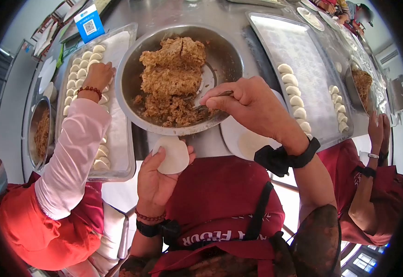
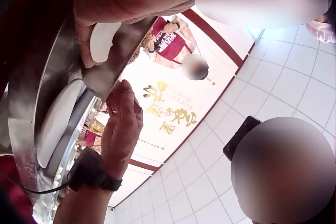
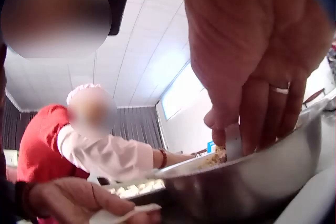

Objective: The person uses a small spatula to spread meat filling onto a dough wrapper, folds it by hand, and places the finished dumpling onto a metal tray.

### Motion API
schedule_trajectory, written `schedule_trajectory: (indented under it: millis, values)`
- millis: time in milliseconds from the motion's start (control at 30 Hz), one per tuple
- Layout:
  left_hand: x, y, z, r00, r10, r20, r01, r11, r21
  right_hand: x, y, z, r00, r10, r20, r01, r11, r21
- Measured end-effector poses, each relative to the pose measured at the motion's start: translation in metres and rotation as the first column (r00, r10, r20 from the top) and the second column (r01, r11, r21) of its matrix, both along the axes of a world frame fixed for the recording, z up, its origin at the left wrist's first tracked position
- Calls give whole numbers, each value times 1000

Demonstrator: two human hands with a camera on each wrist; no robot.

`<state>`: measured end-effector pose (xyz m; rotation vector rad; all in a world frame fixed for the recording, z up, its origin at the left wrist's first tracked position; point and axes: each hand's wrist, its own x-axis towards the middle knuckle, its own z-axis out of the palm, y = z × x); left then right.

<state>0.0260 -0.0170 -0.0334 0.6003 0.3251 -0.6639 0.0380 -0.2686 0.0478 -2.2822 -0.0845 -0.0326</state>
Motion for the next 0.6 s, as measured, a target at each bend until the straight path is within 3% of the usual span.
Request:
schedule_trajectory:
  millis: [133, 233, 333, 500, 600]
  values:
    - [0, -1, 0, 1000, 4, -8, -4, 1000, -12, 3, 8, -12, 983, -62, 173, 18, 970, 241]
    - [0, -1, 2, 1000, 1, -8, -1, 1000, -2, 11, 18, -21, 963, -80, 257, 20, 974, 227]
    - [1, 0, 1, 1000, 6, 3, -6, 1000, 5, 16, 14, -30, 956, 84, 280, -87, 996, 1]
    - [1, 1, -2, 1000, 6, -14, -6, 1000, -8, 10, 3, -10, 997, 77, -19, -77, 997, -12]
    - [2, -2, -1, 1000, -14, -3, 14, 1000, -22, 7, -1, -4, 995, 82, -64, -79, 996, 40]
